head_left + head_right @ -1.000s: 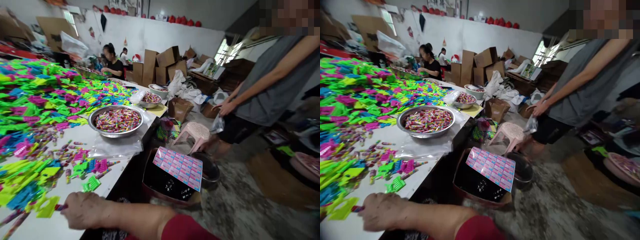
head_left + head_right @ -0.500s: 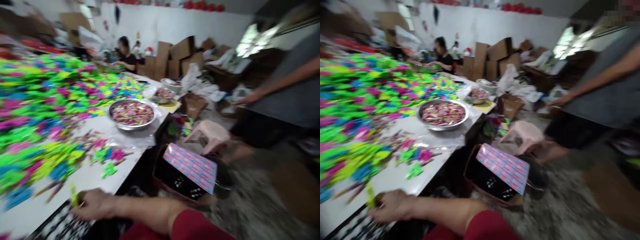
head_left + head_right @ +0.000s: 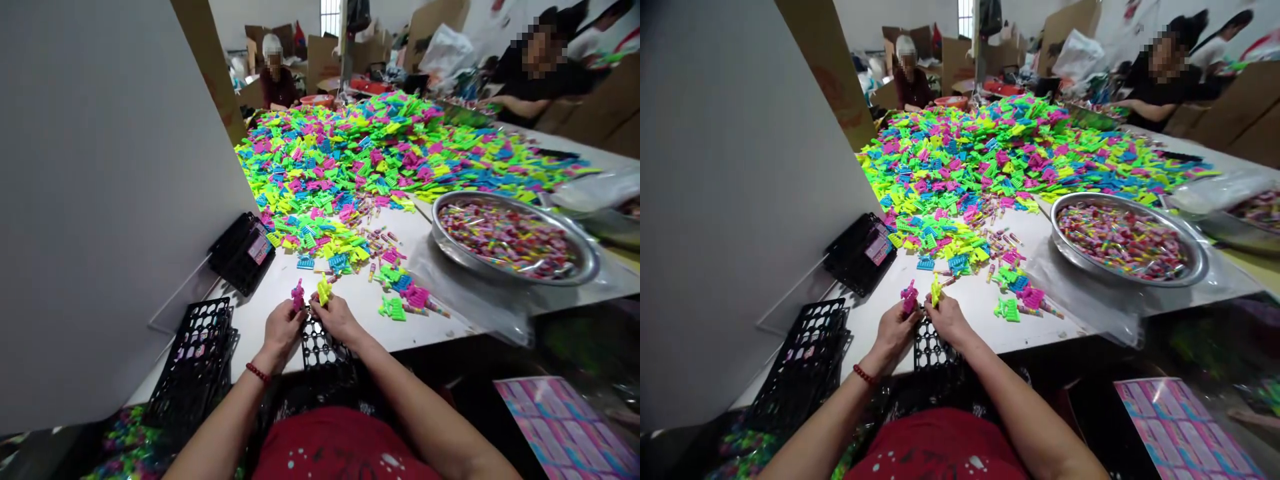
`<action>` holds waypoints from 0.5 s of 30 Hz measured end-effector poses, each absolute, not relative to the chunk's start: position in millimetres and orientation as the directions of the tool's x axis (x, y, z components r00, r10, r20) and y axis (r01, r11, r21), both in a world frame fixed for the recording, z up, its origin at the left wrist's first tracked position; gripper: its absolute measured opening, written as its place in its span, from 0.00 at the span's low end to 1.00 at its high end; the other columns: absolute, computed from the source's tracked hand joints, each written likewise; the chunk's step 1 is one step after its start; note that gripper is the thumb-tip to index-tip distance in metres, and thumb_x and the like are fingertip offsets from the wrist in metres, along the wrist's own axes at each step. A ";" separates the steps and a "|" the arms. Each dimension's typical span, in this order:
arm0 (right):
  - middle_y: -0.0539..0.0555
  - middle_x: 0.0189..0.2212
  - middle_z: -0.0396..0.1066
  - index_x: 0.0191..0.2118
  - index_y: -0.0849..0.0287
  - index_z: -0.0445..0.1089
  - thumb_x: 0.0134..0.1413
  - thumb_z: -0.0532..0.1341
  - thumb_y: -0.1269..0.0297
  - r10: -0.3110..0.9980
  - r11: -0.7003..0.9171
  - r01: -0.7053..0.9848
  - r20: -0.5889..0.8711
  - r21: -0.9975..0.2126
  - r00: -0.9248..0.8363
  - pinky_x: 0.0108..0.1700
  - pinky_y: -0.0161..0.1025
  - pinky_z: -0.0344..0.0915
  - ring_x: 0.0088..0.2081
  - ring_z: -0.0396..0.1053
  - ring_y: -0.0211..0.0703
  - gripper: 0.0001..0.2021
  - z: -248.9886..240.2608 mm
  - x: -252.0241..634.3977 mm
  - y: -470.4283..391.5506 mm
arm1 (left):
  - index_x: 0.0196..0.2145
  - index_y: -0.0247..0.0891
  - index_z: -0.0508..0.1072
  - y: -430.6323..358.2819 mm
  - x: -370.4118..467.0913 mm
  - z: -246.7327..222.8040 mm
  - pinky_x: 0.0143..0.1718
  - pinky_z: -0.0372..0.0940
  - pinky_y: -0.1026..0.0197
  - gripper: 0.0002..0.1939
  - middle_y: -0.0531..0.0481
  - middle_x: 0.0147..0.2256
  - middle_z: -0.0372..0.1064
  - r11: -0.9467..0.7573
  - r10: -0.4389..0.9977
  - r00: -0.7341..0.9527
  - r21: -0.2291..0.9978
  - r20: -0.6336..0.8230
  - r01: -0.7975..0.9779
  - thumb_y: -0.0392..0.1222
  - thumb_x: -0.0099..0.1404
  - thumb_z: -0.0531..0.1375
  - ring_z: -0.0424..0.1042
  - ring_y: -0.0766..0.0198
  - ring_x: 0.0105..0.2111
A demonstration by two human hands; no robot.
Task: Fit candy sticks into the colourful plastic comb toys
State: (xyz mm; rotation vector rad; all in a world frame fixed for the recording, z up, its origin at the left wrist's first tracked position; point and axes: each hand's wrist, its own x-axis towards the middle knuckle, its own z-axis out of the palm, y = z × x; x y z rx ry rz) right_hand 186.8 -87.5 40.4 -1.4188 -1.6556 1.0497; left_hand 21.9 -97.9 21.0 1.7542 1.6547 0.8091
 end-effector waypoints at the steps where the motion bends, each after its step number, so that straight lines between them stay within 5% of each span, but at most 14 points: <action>1: 0.52 0.30 0.75 0.39 0.58 0.70 0.61 0.58 0.66 0.988 0.080 0.442 0.013 -0.894 -0.153 0.37 0.36 0.65 0.32 0.72 0.43 0.05 40.5 183.8 -86.8 | 0.34 0.39 0.75 -97.9 22.1 21.1 0.33 0.60 0.61 0.17 0.51 0.31 0.72 -0.055 0.998 0.047 0.769 0.033 0.637 0.56 0.64 0.57 0.69 0.61 0.32; 15: 0.52 0.31 0.70 0.34 0.59 0.66 0.60 0.56 0.76 0.922 0.340 0.664 0.098 -0.666 -0.374 0.37 0.36 0.56 0.32 0.65 0.42 0.06 41.2 186.8 -84.9 | 0.32 0.40 0.78 -95.8 18.4 12.1 0.32 0.60 0.64 0.15 0.52 0.30 0.74 -0.056 0.998 0.055 0.794 0.029 0.606 0.53 0.63 0.58 0.70 0.62 0.32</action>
